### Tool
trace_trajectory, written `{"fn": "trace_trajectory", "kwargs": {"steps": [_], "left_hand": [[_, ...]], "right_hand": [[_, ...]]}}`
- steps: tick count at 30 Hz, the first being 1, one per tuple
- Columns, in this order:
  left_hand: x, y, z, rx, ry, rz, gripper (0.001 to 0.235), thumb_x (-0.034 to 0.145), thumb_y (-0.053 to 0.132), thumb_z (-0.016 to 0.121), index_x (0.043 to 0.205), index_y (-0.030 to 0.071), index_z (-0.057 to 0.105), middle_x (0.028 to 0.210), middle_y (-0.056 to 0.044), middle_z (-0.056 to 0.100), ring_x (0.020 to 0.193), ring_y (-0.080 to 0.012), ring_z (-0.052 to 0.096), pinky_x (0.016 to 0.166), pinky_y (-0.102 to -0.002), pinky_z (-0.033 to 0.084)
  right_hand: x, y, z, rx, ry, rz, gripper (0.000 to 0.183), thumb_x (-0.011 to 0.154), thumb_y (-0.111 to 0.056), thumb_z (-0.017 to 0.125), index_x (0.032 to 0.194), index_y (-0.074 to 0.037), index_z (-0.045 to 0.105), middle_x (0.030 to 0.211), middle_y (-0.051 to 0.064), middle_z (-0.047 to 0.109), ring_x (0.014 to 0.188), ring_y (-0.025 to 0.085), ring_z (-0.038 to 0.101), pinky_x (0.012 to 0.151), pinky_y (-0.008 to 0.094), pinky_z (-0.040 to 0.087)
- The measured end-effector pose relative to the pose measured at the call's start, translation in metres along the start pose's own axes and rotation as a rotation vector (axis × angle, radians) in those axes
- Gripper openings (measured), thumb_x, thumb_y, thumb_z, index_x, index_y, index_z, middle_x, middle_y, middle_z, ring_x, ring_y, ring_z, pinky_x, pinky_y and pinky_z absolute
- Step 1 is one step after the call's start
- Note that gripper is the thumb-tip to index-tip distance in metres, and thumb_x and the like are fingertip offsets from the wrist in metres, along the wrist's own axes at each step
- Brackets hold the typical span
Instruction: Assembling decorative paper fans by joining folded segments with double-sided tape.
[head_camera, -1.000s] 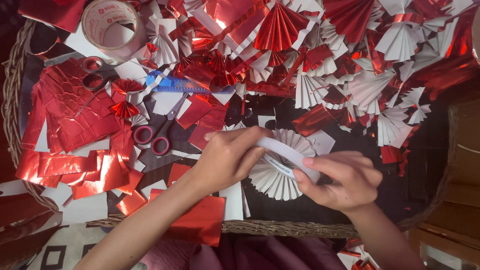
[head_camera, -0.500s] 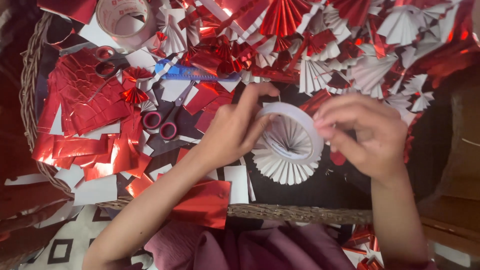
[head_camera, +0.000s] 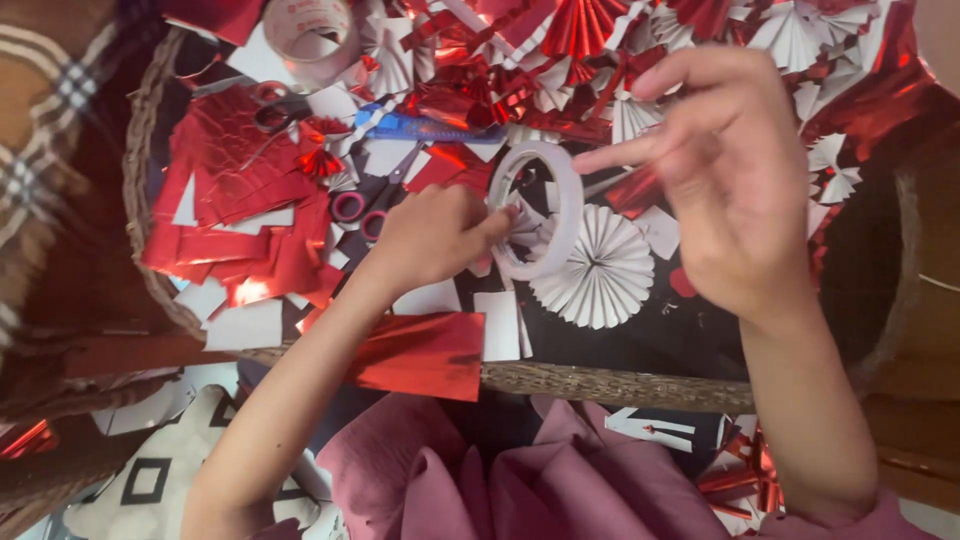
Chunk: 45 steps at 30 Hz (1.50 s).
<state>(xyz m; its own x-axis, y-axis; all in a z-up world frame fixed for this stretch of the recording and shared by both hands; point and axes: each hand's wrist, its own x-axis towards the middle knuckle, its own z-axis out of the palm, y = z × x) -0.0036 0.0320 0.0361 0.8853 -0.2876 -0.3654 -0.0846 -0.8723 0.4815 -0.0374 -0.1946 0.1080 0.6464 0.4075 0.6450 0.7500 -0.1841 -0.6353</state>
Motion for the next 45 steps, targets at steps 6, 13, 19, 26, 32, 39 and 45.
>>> {"fn": "trace_trajectory", "kwargs": {"steps": [6, 13, 19, 26, 32, 39, 45], "left_hand": [[-0.001, -0.027, 0.002, -0.061, -0.074, -0.081, 0.052, 0.093, 0.05, 0.053, 0.057, 0.018, 0.072, 0.065, 0.001, 0.074, 0.079, -0.025, 0.075, 0.082, -0.043, 0.05], [-0.002, -0.041, 0.003, -0.185, -0.034, 0.053, 0.054, 0.096, 0.047, 0.046, 0.058, 0.013, 0.064, 0.064, 0.005, 0.076, 0.056, -0.0147, 0.065, 0.071, -0.037, 0.049], [-0.001, -0.048, 0.015, -0.191, 0.198, 0.244, 0.065, 0.104, 0.051, 0.04, 0.058, 0.01, 0.059, 0.06, -0.004, 0.068, 0.06, -0.0301, 0.061, 0.069, -0.045, 0.043], [0.0, -0.043, 0.028, -0.3, 0.405, 0.463, 0.058, 0.109, 0.044, 0.04, 0.062, 0.01, 0.041, 0.054, -0.003, 0.044, 0.053, -0.0228, 0.037, 0.058, -0.042, 0.032], [-0.001, -0.031, 0.031, -0.308, 0.419, 0.502, 0.057, 0.108, 0.042, 0.042, 0.06, 0.011, 0.044, 0.054, -0.002, 0.049, 0.052, -0.0224, 0.045, 0.058, -0.041, 0.034], [-0.003, -0.016, 0.035, -0.422, 0.367, 0.574, 0.059, 0.107, 0.039, 0.042, 0.056, 0.011, 0.053, 0.047, 0.0, 0.051, 0.046, -0.0181, 0.047, 0.06, -0.038, 0.038], [-0.005, -0.005, 0.035, -0.591, 0.207, 0.529, 0.06, 0.106, 0.04, 0.042, 0.058, 0.009, 0.06, 0.046, 0.0, 0.048, 0.045, -0.0116, 0.046, 0.053, -0.032, 0.038]], "right_hand": [[0.011, -0.01, -0.017, 0.078, 0.044, 0.023, 0.024, 0.13, -0.025, 0.034, 0.132, -0.003, 0.028, 0.134, 0.022, 0.031, 0.141, 0.039, 0.046, 0.105, 0.069, 0.076], [0.018, -0.007, -0.013, 0.147, 0.087, 0.3, 0.01, 0.118, -0.007, 0.056, 0.115, 0.002, 0.051, 0.123, 0.022, 0.065, 0.1, 0.035, 0.08, 0.085, 0.036, 0.071], [0.004, -0.009, -0.013, 0.082, 0.115, 0.287, 0.014, 0.114, -0.002, 0.06, 0.118, 0.011, 0.057, 0.122, 0.026, 0.064, 0.1, 0.036, 0.077, 0.09, 0.037, 0.069], [-0.025, -0.004, -0.017, 0.158, 0.227, 0.344, 0.043, 0.116, -0.002, 0.049, 0.154, -0.007, 0.03, 0.134, 0.028, 0.059, 0.104, 0.033, 0.069, 0.083, 0.034, 0.064], [-0.043, -0.005, 0.018, 0.383, 0.472, 0.551, 0.114, 0.097, -0.005, 0.071, 0.168, -0.032, -0.013, 0.137, 0.025, 0.078, 0.096, 0.026, 0.087, 0.079, 0.029, 0.08], [-0.084, 0.002, 0.039, 0.31, 0.47, 0.425, 0.121, 0.095, -0.002, 0.077, 0.166, -0.034, -0.014, 0.188, -0.014, -0.011, 0.094, 0.031, 0.085, 0.092, 0.038, 0.078], [-0.076, -0.019, 0.052, 0.195, 0.459, 0.441, 0.131, 0.085, 0.001, 0.089, 0.165, -0.029, -0.011, 0.182, -0.009, -0.019, 0.088, 0.039, 0.09, 0.09, 0.049, 0.088]]}}
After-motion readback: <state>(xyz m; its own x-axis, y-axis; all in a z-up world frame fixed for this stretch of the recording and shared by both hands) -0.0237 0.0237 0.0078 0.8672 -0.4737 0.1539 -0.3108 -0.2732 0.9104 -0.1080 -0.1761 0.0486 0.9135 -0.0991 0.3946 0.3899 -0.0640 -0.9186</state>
